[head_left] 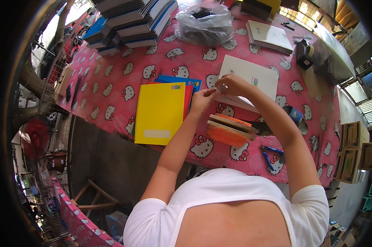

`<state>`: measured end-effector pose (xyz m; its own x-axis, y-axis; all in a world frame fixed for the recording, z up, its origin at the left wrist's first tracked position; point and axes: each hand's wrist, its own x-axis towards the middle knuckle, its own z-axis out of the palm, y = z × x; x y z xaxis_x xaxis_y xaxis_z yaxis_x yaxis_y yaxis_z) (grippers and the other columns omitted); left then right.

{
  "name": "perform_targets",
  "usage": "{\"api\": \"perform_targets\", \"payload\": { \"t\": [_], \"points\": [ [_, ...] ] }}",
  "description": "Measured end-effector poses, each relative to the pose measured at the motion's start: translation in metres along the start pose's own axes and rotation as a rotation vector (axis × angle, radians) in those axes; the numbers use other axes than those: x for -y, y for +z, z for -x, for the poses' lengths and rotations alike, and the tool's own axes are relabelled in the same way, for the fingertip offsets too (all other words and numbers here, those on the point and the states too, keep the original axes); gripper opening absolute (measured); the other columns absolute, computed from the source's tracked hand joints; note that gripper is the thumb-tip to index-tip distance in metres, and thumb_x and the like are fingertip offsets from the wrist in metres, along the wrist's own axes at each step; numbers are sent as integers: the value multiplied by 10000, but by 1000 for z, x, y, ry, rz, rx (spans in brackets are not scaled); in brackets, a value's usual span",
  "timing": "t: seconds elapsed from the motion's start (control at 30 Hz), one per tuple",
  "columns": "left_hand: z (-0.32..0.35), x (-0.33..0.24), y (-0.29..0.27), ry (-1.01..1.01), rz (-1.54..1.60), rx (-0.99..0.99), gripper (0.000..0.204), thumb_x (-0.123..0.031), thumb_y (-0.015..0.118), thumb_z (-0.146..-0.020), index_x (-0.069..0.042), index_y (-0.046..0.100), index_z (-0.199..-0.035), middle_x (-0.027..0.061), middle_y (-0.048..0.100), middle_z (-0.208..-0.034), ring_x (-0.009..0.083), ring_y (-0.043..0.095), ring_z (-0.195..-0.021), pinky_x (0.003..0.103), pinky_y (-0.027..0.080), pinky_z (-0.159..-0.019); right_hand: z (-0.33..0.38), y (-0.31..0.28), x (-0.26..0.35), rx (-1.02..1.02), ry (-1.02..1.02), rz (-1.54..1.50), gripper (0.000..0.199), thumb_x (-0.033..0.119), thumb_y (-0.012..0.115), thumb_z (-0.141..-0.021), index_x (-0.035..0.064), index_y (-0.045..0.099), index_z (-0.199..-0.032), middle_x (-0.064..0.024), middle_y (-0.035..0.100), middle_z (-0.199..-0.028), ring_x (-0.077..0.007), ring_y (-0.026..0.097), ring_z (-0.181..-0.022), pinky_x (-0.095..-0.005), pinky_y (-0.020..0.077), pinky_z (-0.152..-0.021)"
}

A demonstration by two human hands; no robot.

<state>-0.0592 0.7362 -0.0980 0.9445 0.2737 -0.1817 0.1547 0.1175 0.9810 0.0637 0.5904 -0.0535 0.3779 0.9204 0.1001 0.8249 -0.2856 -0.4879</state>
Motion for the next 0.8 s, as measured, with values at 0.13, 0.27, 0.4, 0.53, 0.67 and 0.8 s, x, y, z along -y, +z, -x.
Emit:
{"api": "perform_targets", "payload": {
  "t": [0.13, 0.27, 0.4, 0.53, 0.67, 0.8],
  "points": [
    [-14, 11, 16, -13, 12, -64, 321, -192, 754, -803, 15, 679, -1037, -21, 630, -807, 11, 487, -640, 174, 379, -562, 2, -9, -5, 63, 48, -142, 430, 111, 793, -615, 84, 683, -1030, -131, 676, -923, -294, 657, -822, -385, 524, -731],
    [-20, 24, 18, 37, -10, -132, 333, -204, 769, -793, 15, 685, -1029, -27, 621, -799, -2, 462, -634, 165, 365, -553, 1, -9, -9, 81, 39, -146, 443, 116, 792, -618, 82, 681, -1045, -127, 679, -934, -279, 657, -823, -380, 526, -731],
    [-23, 43, 14, 115, 36, -152, 348, -207, 775, -788, 19, 683, -1036, -9, 642, -818, 11, 502, -674, 168, 399, -583, -2, -9, -8, 114, 46, -147, 444, 121, 789, -624, 95, 685, -1055, -128, 680, -947, -276, 655, -822, -376, 527, -736],
    [-19, 42, 18, 102, 102, -155, 343, -191, 761, -801, 24, 677, -1054, 29, 670, -891, 45, 562, -764, 190, 453, -674, -3, -12, -6, 140, 75, -136, 443, 123, 788, -626, 112, 691, -1059, -127, 680, -957, -274, 654, -827, -375, 527, -737],
    [-18, 40, 17, 71, 127, -128, 336, -177, 747, -813, 34, 672, -1064, 38, 675, -914, 55, 579, -794, 198, 468, -710, -2, -10, -4, 77, 93, -230, 298, 95, 701, -666, 72, 710, -963, -130, 691, -816, -279, 665, -773, -367, 511, -708],
    [-18, 44, 17, 127, 71, -161, 343, -174, 746, -814, 36, 667, -1073, 36, 677, -902, 52, 580, -786, 193, 471, -701, -2, -10, -7, 71, 42, -188, 287, 95, 675, -679, 80, 709, -963, -138, 683, -811, -296, 657, -767, -379, 505, -714]
  ]
}}
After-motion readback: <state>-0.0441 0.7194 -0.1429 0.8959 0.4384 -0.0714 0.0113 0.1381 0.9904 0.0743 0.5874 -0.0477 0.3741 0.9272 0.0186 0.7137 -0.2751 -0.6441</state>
